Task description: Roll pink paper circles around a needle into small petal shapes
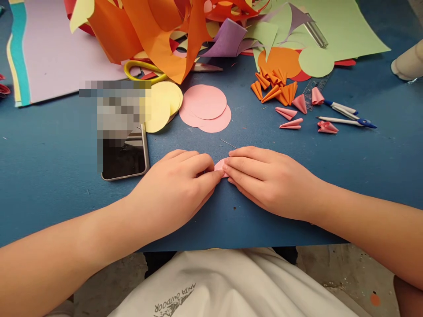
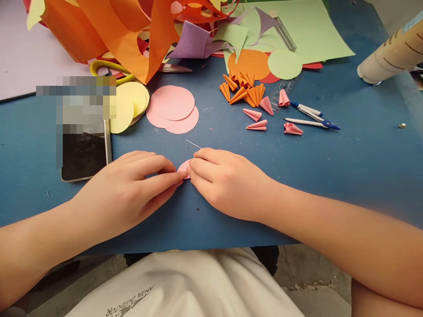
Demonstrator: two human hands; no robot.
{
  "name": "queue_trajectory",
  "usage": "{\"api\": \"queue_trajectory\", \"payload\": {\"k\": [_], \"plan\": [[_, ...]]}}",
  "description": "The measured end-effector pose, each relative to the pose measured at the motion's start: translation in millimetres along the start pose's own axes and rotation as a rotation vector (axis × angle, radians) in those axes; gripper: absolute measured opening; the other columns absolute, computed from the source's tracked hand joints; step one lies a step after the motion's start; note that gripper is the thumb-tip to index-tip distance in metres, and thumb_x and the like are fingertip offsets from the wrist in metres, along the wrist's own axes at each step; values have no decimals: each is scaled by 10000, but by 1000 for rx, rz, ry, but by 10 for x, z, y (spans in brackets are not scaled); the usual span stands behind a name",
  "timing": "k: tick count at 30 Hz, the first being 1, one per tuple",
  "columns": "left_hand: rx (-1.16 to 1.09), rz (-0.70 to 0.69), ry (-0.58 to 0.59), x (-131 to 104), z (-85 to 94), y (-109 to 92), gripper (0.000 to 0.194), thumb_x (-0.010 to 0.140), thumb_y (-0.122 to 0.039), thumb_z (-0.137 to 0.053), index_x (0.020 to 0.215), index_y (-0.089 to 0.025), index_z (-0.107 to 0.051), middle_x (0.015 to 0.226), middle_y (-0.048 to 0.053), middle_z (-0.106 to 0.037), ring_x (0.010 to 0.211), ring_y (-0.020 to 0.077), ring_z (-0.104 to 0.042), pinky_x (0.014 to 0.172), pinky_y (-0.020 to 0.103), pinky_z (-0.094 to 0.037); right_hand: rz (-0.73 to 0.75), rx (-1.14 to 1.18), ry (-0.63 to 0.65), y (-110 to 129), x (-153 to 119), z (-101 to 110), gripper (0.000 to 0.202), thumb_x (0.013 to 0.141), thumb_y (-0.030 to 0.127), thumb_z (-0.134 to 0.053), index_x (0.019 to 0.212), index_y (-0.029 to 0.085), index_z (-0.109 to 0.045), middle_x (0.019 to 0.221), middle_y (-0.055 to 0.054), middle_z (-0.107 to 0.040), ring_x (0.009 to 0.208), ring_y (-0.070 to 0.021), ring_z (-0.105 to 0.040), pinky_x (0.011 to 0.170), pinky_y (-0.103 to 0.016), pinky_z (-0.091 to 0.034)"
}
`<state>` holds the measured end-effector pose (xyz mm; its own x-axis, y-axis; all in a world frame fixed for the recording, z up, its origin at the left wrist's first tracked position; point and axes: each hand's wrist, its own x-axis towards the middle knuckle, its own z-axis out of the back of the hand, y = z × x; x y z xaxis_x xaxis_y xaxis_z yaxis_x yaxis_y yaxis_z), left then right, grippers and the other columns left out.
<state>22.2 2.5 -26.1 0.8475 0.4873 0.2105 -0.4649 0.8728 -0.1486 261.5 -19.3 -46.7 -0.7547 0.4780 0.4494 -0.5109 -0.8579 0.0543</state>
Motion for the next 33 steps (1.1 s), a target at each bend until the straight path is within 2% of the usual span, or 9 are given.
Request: {"api": "queue_trajectory", "payload": {"k": [3,8,13,16,19,23,27,33], "plan": [[-1,-2,0,2,17,-3,319,1052,-192,-504,1005,-137,-814,831,65,-716,692,232,-637,682,386,-536,-15,14,-9,6,0,-8,174,1017,94,-617,993,37,-779,963,-156,-795,911,-270,-736,794,-404,-680],[7,5,20,2,16,-6,340,1062,-189,-480,993,-149,-811,826,56,-709,695,223,-635,692,380,-536,-30,24,-11,4,0,-22,215,1049,103,-563,1022,83,-775,981,-128,-802,947,-256,-737,835,-405,-690],[73,-34,62,11,32,-67,296,1032,-175,-505,955,-134,-789,833,67,-690,711,231,-620,700,394,-543,-13,6,4,6,3,-10,203,1031,100,-587,982,76,-783,985,-146,-800,933,-274,-742,816,-416,-691],[162,-70,91,-6,43,-127,221,971,-140,-569,1013,-93,-781,841,84,-683,718,251,-615,651,398,-533,-3,7,9,-3,-1,18,192,1016,117,-616,945,75,-790,995,-159,-799,928,-284,-746,806,-422,-690],[217,-109,99,-24,59,-171,253,930,-87,-574,1080,-57,-776,856,95,-688,732,256,-623,639,396,-535,7,18,-20,-27,-8,50,184,1005,143,-640,930,70,-792,1018,-170,-802,944,-298,-755,813,-431,-689],[225,-108,141,-19,89,-202,285,909,-40,-534,1038,-74,-787,866,93,-695,731,257,-630,632,401,-548,18,17,-61,-35,-7,78,152,990,148,-660,978,74,-792,1101,-162,-807,1056,-331,-749,852,-467,-681],[216,-96,150,-10,95,-227,291,894,-32,-521,991,-85,-791,870,99,-698,735,258,-633,638,405,-557,25,6,17,42,20,97,195,1008,160,-624,1008,79,-802,1200,-151,-796,1141,-344,-737,906,-482,-667],[224,-100,151,-4,103,-248,289,885,-28,-524,964,-90,-795,854,100,-695,731,263,-632,623,407,-549,-57,-51,96,141,34,178,239,1015,169,-601,1022,77,-821,1274,-150,-778,1307,-391,-670,984,-512,-641]]}}
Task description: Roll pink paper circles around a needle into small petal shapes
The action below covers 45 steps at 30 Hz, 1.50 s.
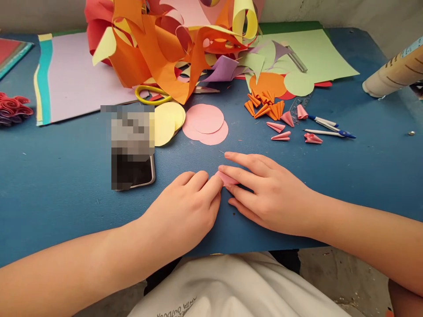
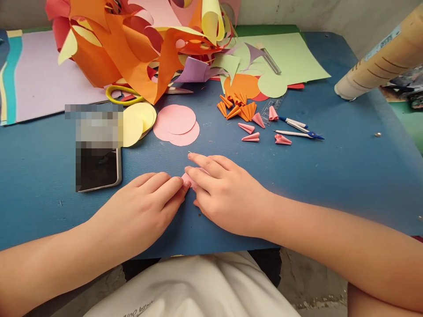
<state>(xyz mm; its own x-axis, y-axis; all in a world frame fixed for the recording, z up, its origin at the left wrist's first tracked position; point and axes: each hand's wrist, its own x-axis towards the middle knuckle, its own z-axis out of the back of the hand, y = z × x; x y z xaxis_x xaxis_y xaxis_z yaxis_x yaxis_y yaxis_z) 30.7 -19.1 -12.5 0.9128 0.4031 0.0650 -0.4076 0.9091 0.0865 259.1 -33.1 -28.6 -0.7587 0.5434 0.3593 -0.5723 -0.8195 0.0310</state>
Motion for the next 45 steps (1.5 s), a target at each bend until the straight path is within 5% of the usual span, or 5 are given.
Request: {"api": "queue_trajectory", "payload": {"k": [15,24,33,40,45], "plan": [[-104,55,-101,21,-99,100,255,1020,-200,-534,1081,-149,-776,867,73,-704,726,244,-639,664,396,-556,-77,-51,108,-45,-131,130,164,885,80,-682,766,122,-788,1149,-155,-800,1249,-391,-694,952,-488,-641],[-91,140,-51,22,-16,49,340,1023,-187,-512,739,-159,-697,770,66,-655,628,201,-565,576,348,-469,-98,-23,36,-94,-87,75,300,984,152,-597,717,136,-733,1048,-142,-805,990,-312,-724,801,-451,-612],[-178,244,-52,20,-86,147,295,1021,-255,-523,787,-161,-676,808,62,-638,698,211,-602,640,355,-489,-186,9,-18,-162,-64,-93,346,977,355,-689,1047,22,-748,1105,-230,-735,976,-358,-638,774,-487,-569],[-340,331,-93,29,-125,168,272,1003,-282,-553,1160,-120,-705,1012,104,-697,873,260,-676,776,402,-551,-197,121,-86,-195,-79,-157,270,991,323,-688,1022,66,-761,1100,-202,-742,1018,-325,-619,851,-469,-564],[-563,380,-69,48,-113,197,206,1017,-240,-541,910,-161,-699,897,54,-694,782,186,-628,701,322,-491,-149,147,-183,-202,-75,-153,152,1030,215,-617,1051,115,-730,925,-123,-782,834,-245,-665,747,-403,-543]]}}
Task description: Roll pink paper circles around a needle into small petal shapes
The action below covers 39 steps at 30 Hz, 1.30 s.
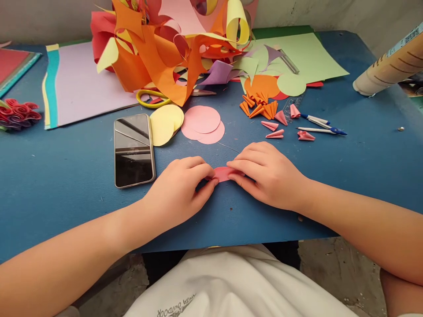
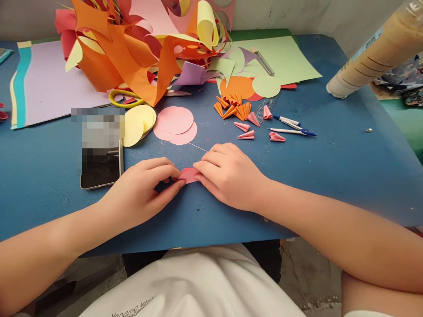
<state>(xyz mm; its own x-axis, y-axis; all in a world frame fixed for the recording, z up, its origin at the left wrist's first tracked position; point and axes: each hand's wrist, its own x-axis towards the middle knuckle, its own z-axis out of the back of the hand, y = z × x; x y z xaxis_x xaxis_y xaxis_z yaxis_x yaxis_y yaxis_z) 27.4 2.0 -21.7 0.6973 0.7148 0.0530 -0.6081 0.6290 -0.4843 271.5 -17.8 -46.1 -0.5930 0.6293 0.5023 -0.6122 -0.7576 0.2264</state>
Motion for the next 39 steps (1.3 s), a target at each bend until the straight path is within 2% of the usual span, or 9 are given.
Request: {"api": "queue_trajectory", "payload": {"k": [4,10,13,18,22,27,31,35,39], "plan": [[-275,77,-64,37,44,-54,175,1001,-228,-568,847,-181,-634,839,21,-660,784,152,-598,718,285,-483,-55,158,-103,2,7,64,147,1009,138,-617,1130,151,-700,853,-67,-769,745,-188,-664,705,-331,-558],[-801,320,9,49,108,-119,276,983,-370,-639,777,-189,-612,696,-25,-556,639,115,-487,581,250,-408,-93,195,-107,-1,20,172,366,948,400,-749,1231,174,-696,1086,-143,-761,948,-270,-708,860,-445,-601],[-958,355,12,59,116,-118,260,969,-355,-670,780,-181,-633,712,-18,-593,658,111,-533,603,239,-442,-184,348,-107,31,3,160,364,952,291,-743,1293,187,-671,1077,-107,-774,901,-223,-719,811,-375,-619],[-1064,378,-28,70,90,-118,182,904,-311,-786,849,-171,-682,782,-15,-649,705,100,-593,649,214,-517,-410,684,-121,97,-35,102,409,960,220,-718,1356,185,-620,1013,-72,-790,874,-191,-763,748,-297,-645],[-1119,339,-40,46,52,-120,246,845,-273,-855,1014,-174,-706,941,28,-735,844,144,-702,752,250,-605,-495,790,-104,118,-27,97,315,971,218,-705,1280,187,-652,1059,-83,-793,871,-187,-776,701,-271,-651],[-1110,332,-71,34,25,-107,266,813,-216,-880,1017,-177,-713,969,32,-769,871,157,-742,799,266,-641,-487,813,-110,137,-15,121,157,1014,197,-638,1160,202,-694,1089,-85,-793,907,-190,-780,737,-282,-666],[-1147,323,-80,45,18,-105,258,832,-178,-858,1042,-181,-708,990,23,-790,888,138,-758,803,230,-638,-454,793,-93,156,-25,134,161,1024,194,-622,1169,213,-690,1102,-74,-785,905,-180,-767,734,-277,-654],[-1175,313,-77,49,16,-106,215,879,-159,-807,1061,-185,-697,992,18,-799,893,132,-771,794,217,-640,-418,739,-163,143,-23,103,207,981,139,-651,1170,219,-678,1070,-63,-767,912,-183,-740,772,-299,-643],[-1208,324,-74,47,8,-94,329,884,-170,-810,1169,-193,-648,980,24,-808,879,145,-782,805,244,-648,-334,560,-211,81,-6,70,202,950,188,-710,1148,209,-676,1050,-82,-740,923,-205,-696,763,-331,-612]]}}
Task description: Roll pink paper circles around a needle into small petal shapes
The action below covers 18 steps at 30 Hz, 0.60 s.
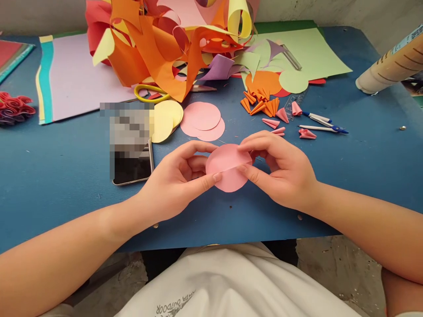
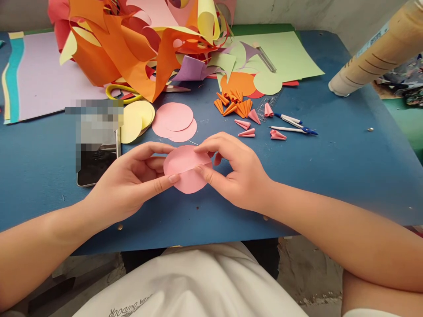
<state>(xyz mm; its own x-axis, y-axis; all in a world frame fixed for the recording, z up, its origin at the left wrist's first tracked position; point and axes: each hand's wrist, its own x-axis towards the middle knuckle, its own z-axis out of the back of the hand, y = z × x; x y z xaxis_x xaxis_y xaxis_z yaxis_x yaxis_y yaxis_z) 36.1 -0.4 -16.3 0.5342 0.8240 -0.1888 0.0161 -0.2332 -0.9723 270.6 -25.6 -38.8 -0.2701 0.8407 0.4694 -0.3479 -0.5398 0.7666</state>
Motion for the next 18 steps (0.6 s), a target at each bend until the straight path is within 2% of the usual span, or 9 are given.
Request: {"api": "queue_trajectory", "payload": {"k": [3,7,10,12,14,16,18], "plan": [[6,-11,-22,-4,9,10,435,904,-175,-790,1284,-214,-581,918,11,-808,848,144,-783,781,237,-634,74,-117,27,-31,17,15,223,958,203,-719,1175,191,-670,1052,-87,-753,887,-194,-694,750,-323,-596],[40,-12,-27,-15,28,28,453,915,-204,-793,1310,-212,-571,916,14,-806,864,141,-782,786,221,-611,162,-254,58,-40,10,22,347,965,270,-737,1284,178,-638,1137,-125,-765,1020,-249,-723,847,-385,-613],[17,-2,-19,-16,37,38,475,912,-229,-812,1326,-231,-579,938,11,-813,888,137,-781,794,209,-608,209,-323,28,-29,4,16,402,962,277,-743,1330,177,-618,1140,-138,-769,1028,-268,-735,882,-416,-619],[6,-3,-22,-12,33,34,399,895,-218,-830,1245,-228,-637,938,6,-814,880,134,-779,793,205,-614,220,-353,-12,-17,5,13,380,954,253,-751,1308,181,-631,1141,-144,-768,1030,-270,-740,876,-416,-627],[14,-8,-24,-8,23,21,265,858,-185,-857,1074,-200,-703,942,6,-808,869,131,-776,803,202,-622,221,-374,-13,-3,6,10,316,956,237,-745,1254,170,-664,1147,-159,-766,1025,-268,-741,880,-417,-633],[31,-15,-20,-6,13,8,187,826,-152,-875,941,-179,-730,936,1,-799,869,126,-770,811,190,-622,220,-361,35,7,4,4,285,965,251,-738,1217,128,-687,1163,-185,-765,1030,-266,-739,910,-416,-633],[43,-29,0,-6,7,0,159,829,-135,-867,925,-181,-749,912,-12,-791,866,112,-762,806,171,-616,205,-311,93,14,-3,-6,337,970,282,-740,1238,84,-684,1192,-202,-762,1069,-264,-733,958,-408,-626]]}}
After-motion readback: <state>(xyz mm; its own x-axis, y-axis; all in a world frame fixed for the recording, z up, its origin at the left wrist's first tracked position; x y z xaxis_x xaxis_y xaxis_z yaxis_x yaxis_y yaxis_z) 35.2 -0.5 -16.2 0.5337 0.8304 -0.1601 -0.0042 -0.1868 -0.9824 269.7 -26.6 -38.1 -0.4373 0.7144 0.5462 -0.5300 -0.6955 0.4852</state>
